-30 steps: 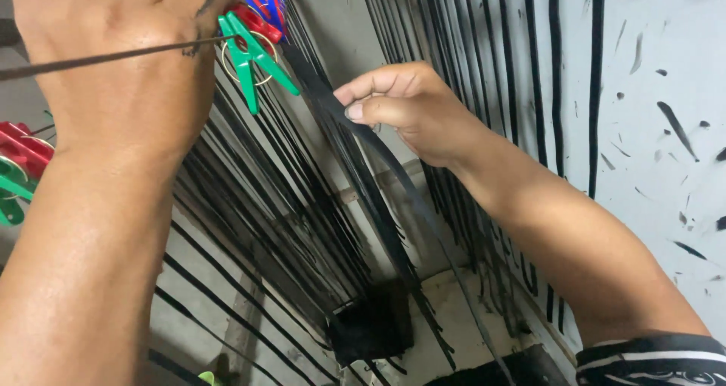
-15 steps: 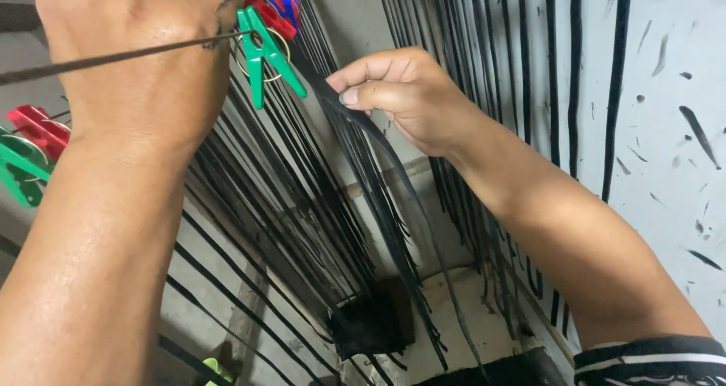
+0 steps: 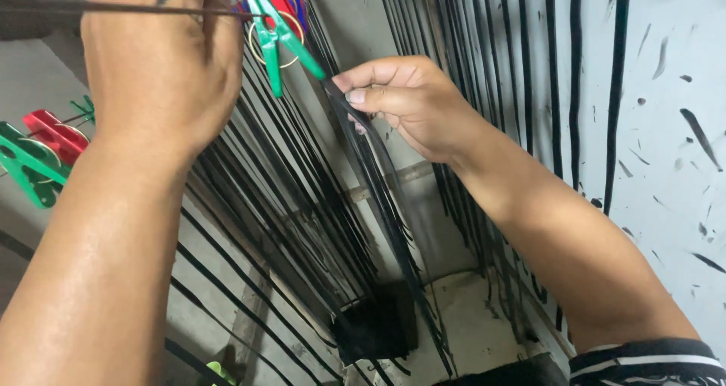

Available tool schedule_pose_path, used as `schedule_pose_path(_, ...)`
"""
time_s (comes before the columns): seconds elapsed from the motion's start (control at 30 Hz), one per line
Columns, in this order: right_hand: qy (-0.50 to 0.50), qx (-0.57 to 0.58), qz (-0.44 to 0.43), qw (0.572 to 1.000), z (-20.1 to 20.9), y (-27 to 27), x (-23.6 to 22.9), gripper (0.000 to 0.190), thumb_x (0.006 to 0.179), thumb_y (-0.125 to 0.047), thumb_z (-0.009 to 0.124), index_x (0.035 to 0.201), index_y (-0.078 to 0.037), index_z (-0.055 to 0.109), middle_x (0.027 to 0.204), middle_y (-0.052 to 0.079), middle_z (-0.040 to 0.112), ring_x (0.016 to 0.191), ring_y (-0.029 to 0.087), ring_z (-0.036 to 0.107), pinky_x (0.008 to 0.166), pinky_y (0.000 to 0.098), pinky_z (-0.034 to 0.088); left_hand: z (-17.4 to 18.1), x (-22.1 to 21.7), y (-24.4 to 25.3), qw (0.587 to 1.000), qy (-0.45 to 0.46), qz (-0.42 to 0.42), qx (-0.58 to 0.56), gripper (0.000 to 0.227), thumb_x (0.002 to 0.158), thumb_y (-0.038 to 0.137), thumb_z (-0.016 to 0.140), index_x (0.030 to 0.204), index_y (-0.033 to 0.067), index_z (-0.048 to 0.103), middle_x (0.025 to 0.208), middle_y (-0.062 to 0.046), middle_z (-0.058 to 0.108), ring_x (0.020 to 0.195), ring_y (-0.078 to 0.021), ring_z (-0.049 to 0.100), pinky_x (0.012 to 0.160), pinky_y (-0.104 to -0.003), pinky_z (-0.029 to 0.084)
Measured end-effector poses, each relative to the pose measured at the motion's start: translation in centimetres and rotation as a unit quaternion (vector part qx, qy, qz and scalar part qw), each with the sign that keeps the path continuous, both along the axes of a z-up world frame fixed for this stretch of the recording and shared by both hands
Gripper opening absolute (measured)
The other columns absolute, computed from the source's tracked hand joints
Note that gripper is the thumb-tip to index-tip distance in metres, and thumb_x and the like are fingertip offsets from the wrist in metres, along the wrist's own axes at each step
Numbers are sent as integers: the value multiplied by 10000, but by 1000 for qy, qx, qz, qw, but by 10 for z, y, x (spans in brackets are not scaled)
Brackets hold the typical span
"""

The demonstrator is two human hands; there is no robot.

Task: Sanding the edge of a leather strip, applying edge coating, and hanging it to dry.

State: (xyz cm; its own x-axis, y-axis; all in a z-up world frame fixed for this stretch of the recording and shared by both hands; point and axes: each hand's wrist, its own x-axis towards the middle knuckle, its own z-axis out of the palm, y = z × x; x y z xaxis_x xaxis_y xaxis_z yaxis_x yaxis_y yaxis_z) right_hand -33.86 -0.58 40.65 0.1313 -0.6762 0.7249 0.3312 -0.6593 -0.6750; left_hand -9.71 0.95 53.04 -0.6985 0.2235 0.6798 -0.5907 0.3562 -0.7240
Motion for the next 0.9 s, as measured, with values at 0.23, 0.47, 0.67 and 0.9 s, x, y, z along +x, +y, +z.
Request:
schedule_pose_path(0.23,6,-2,17,1000,-8,2,2,316,962,39,578,1257,135,635,916,192,667,758,242,637,664,319,580,5,-19,-1,976,-6,-79,201,227,1027,-56,670,1183,65,784,1043,-50,771,842,-238,672,712,-403,473)
schedule_pose_path(0.47,-41,82,26,995,-34,5,2,414,952,-47,555,1306,163,600,963,253,683,913,320,695,727,387,572,10,-23,-21,946,-25,-147,287,188,1103,-124,726,1166,51,753,1085,-27,693,1009,-166,618,777,-330,470)
schedule_pose_path(0.67,-27,134,-28,990,-80,-1,-3,414,964,-126,551,1305,84,658,957,200,724,964,304,740,830,347,591,10,-25,-41,943,43,-98,315,73,1065,86,797,1100,145,772,898,38,655,790,-95,566,673,-299,464)
schedule_pose_path(0.9,-12,126,-35,991,-146,-20,-10,363,991,-103,543,1288,47,688,1077,172,769,987,232,709,911,331,572,10,-20,-59,969,-4,-86,233,201,1164,195,634,1106,108,805,907,-28,712,856,-209,635,703,-388,436)
